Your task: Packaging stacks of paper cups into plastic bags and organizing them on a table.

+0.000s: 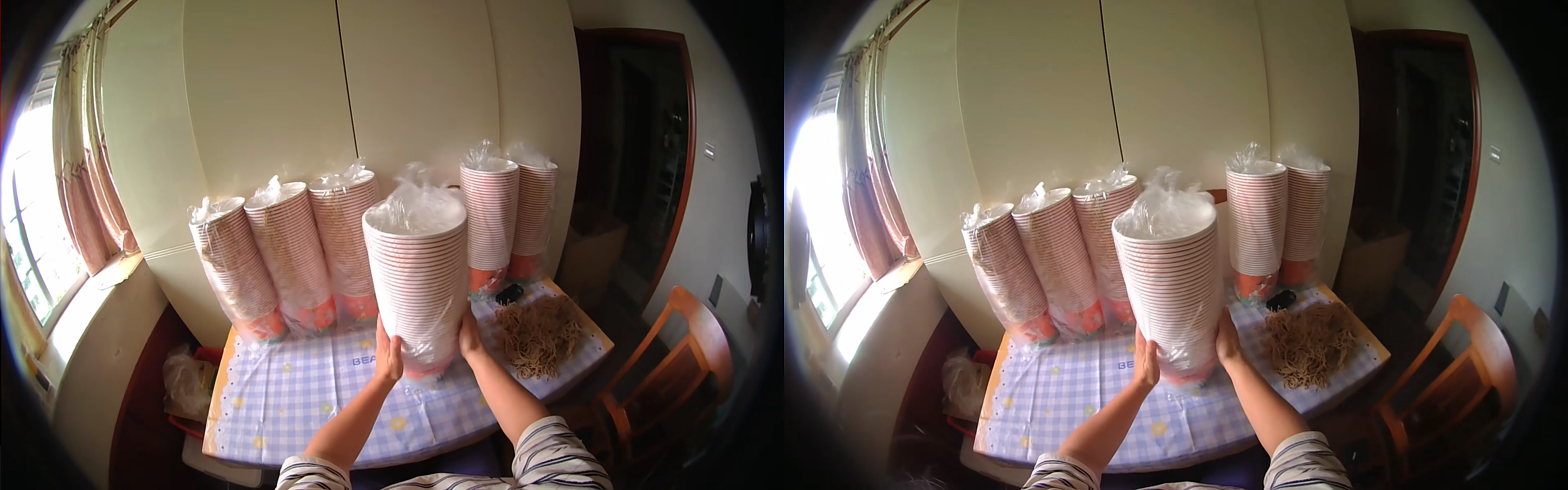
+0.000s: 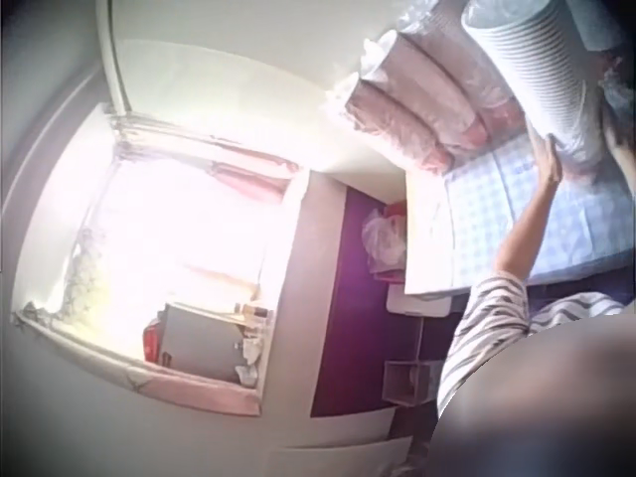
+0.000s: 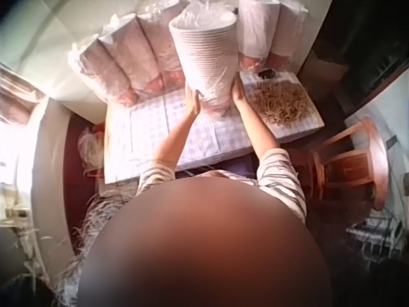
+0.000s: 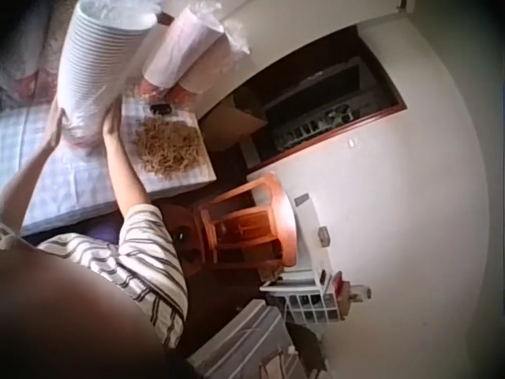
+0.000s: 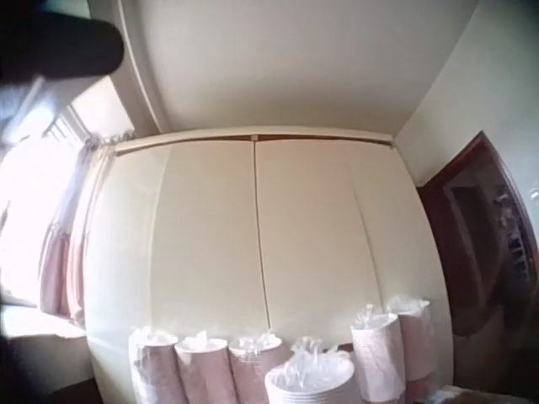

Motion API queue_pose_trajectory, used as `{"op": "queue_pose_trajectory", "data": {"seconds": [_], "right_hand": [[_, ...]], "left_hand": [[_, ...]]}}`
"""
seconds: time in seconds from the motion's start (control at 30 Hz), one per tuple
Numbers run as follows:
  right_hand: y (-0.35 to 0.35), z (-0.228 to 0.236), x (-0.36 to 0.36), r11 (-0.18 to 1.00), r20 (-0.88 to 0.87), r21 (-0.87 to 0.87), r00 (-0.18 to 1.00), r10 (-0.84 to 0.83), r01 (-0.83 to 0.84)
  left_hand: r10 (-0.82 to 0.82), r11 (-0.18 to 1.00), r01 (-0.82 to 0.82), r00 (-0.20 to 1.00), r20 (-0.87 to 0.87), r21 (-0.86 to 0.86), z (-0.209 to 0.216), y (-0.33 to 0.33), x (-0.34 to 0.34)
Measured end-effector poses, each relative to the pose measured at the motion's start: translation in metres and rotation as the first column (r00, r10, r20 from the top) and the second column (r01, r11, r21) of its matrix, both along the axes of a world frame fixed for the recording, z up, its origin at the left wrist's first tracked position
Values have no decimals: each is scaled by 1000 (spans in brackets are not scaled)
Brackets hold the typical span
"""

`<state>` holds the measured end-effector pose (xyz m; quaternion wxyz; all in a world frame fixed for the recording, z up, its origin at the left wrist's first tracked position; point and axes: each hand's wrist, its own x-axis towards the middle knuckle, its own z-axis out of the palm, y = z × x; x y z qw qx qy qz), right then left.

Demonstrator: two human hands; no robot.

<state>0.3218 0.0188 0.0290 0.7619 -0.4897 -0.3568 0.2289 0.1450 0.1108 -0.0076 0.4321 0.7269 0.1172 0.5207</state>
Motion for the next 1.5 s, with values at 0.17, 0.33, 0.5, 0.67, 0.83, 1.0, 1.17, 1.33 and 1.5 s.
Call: {"op": "queue_pose_trajectory", "data": {"seconds": [0.17, 0.33, 0.5, 0.67, 0.83, 1.0, 1.17, 1.33, 1.5], "right_hand": [[-29, -80, -8, 975, -64, -220, 998, 9, -23], [-56, -32, -3, 881, 150, -423, 975, -162, 212], [-45, 74, 25, 975, 325, 96, 920, -220, 200], [-14, 138, -18, 968, 334, 245, 942, -32, -54], [-4, 16, -15, 992, -74, 126, 997, 12, -3], [-31, -125, -33, 969, 75, -183, 985, -157, 168], [-52, -119, 13, 870, 191, -487, 981, 20, 77], [-80, 106, -19, 873, 741, 169, 525, -419, 458], [-75, 250, -76, 864, 893, 439, -11, -451, 246]], "left_hand": [[-113, 993, 105, 970, -216, -50, -35, -19, -27], [121, 988, -150, 899, -421, -37, -36, 35, -51], [-82, 985, 115, 967, 241, -125, 150, 37, -20], [-57, 983, 77, 991, 118, -167, 150, 62, 10], [-80, 973, 66, 995, -55, -223, 33, 36, 10], [-98, 956, 29, 970, -224, -293, -93, 10, -15], [315, 947, -160, 642, -699, 279, -82, -13, -34], [407, 903, -177, 646, -646, 392, -74, -9, -63], [280, 960, -262, 850, -446, 102, -44, -18, -45]]}}
